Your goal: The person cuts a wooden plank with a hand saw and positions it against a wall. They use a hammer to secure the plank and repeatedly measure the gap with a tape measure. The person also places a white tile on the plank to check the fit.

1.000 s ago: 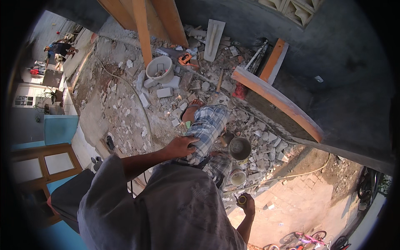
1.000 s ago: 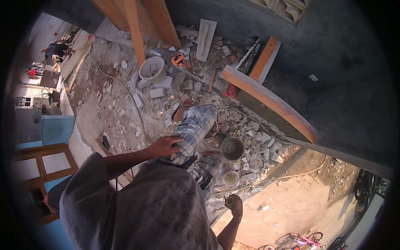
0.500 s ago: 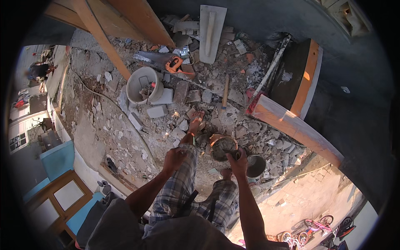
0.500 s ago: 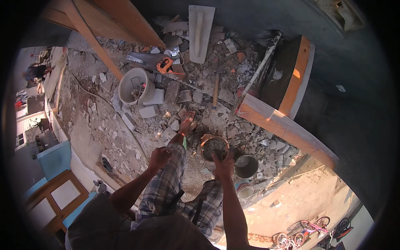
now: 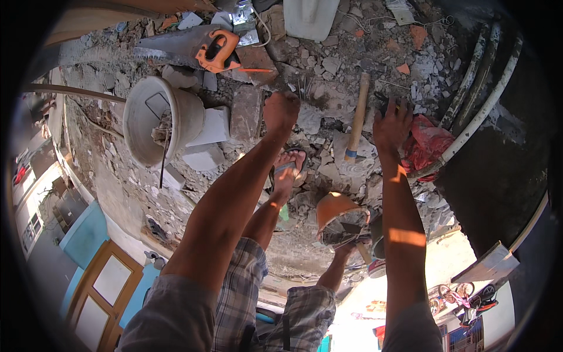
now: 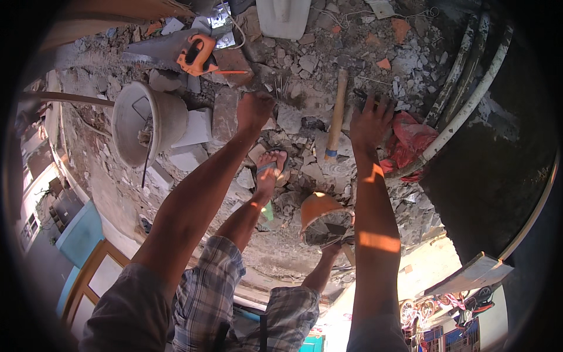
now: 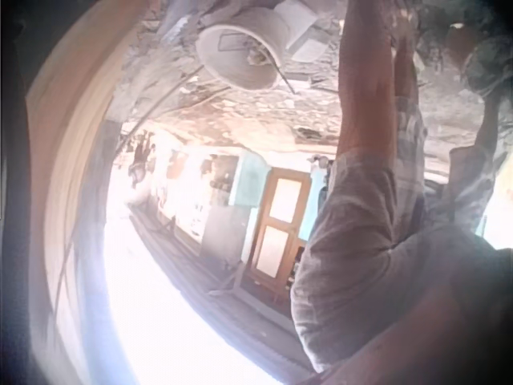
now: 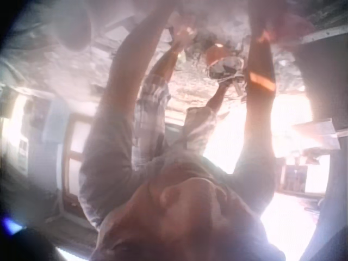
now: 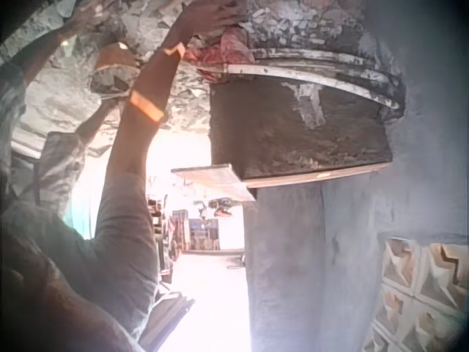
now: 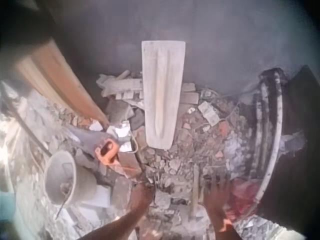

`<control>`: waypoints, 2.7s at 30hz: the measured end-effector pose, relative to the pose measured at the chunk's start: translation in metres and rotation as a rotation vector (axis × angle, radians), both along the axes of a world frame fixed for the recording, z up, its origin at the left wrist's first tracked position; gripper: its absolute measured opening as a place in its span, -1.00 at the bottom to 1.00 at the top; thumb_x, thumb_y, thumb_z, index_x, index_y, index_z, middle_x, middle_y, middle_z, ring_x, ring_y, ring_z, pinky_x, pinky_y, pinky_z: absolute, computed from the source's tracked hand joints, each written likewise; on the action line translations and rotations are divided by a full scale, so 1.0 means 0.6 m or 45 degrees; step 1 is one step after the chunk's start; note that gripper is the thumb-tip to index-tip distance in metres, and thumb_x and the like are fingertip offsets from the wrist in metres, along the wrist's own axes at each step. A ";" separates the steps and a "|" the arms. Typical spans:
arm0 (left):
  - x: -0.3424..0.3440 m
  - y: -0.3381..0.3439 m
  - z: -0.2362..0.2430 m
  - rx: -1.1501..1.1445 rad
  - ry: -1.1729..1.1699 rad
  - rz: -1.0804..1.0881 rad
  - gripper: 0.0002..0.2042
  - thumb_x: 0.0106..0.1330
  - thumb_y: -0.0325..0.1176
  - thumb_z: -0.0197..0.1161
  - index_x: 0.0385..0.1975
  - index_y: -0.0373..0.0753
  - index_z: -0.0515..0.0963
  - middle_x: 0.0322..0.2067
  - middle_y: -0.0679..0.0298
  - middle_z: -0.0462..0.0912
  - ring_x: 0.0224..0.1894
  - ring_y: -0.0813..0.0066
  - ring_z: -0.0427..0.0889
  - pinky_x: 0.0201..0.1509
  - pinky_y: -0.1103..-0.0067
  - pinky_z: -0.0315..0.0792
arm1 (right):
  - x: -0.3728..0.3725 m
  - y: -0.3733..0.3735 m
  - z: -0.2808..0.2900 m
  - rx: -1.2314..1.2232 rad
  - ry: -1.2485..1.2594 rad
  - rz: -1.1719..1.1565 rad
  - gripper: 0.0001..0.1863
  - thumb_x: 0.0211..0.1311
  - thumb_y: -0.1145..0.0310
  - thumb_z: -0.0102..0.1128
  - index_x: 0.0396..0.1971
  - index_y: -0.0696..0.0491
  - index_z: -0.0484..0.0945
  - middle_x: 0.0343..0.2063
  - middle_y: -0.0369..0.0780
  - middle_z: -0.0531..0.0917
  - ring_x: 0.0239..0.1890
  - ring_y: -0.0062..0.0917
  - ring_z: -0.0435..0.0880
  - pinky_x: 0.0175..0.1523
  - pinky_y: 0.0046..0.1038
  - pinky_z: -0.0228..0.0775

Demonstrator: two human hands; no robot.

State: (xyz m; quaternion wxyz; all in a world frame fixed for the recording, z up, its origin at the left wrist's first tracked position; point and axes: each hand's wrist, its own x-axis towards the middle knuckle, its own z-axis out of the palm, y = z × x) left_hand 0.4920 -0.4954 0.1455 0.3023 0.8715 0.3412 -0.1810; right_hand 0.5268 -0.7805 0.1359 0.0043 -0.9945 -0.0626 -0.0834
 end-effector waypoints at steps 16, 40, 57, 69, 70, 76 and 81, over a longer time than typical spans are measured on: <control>0.037 -0.091 -0.095 0.322 -0.084 -0.114 -0.82 0.21 -0.32 0.31 -0.47 -0.31 0.72 -0.38 -0.10 0.75 -0.25 -0.14 0.78 -0.16 0.17 0.66 | -0.109 0.060 -0.047 0.590 0.686 -0.495 -0.49 0.20 0.27 0.31 0.12 0.12 0.47 -0.14 0.03 0.67 -0.08 0.00 0.71 0.02 -0.02 0.55; -0.353 -0.195 0.477 -0.258 0.052 -0.767 -0.76 0.35 -0.29 0.27 -0.24 -0.39 0.67 -0.40 0.02 0.71 -0.36 0.18 0.72 -0.22 0.33 0.54 | -0.767 -0.172 0.575 1.783 1.628 -1.271 -0.51 0.43 -0.02 0.15 0.03 0.13 0.48 -0.51 -0.20 0.62 -0.52 -0.42 0.70 -0.49 -0.32 0.53; -0.141 -1.662 0.661 -0.919 -1.057 -1.285 -0.78 0.32 -0.38 0.29 -0.18 -0.39 0.71 -0.40 -0.06 0.73 -0.38 0.03 0.70 -0.17 0.28 0.52 | -1.187 -0.640 0.672 2.146 0.390 -2.467 -0.69 0.35 0.23 0.28 -0.20 0.18 0.49 -0.57 -0.28 0.56 -0.68 -0.59 0.53 -0.58 -0.44 0.40; -0.148 -1.710 0.574 -0.922 -1.050 -1.211 -0.77 0.33 -0.31 0.29 -0.22 -0.36 0.73 -0.34 -0.12 0.74 -0.30 0.04 0.74 -0.14 0.32 0.53 | -1.094 -0.738 0.706 2.074 0.745 -2.096 -0.67 0.46 0.17 0.19 -0.13 0.17 0.45 -0.61 -0.29 0.51 -0.69 -0.60 0.54 -0.59 -0.47 0.44; -0.148 -1.715 0.573 -0.940 -1.072 -1.196 -0.79 0.32 -0.34 0.28 -0.26 -0.37 0.73 -0.33 -0.16 0.73 -0.29 -0.06 0.72 -0.15 0.27 0.53 | -1.073 -0.760 0.707 2.049 0.715 -2.052 -0.67 0.48 0.16 0.16 -0.12 0.16 0.45 -0.61 -0.29 0.52 -0.68 -0.61 0.54 -0.57 -0.47 0.45; -0.156 -1.729 0.570 -0.848 -1.101 -1.311 -0.81 0.30 -0.31 0.32 -0.24 -0.27 0.76 -0.32 -0.14 0.69 -0.20 -0.16 0.64 -0.07 0.14 0.49 | -0.896 -0.941 0.793 1.948 0.433 -1.804 -0.68 0.53 0.18 0.10 -0.03 0.17 0.46 -0.59 -0.26 0.58 -0.56 -0.60 0.62 -0.43 -0.42 0.46; -0.148 -1.722 0.554 -0.661 -1.202 -1.338 -0.83 0.31 -0.31 0.30 -0.23 -0.20 0.77 -0.33 -0.12 0.68 -0.18 -0.12 0.63 -0.05 0.13 0.49 | -0.762 -1.102 0.810 1.384 0.038 -1.411 -0.68 0.55 0.23 0.02 0.05 0.18 0.42 -0.55 -0.14 0.62 -0.48 -0.40 0.67 -0.34 -0.30 0.46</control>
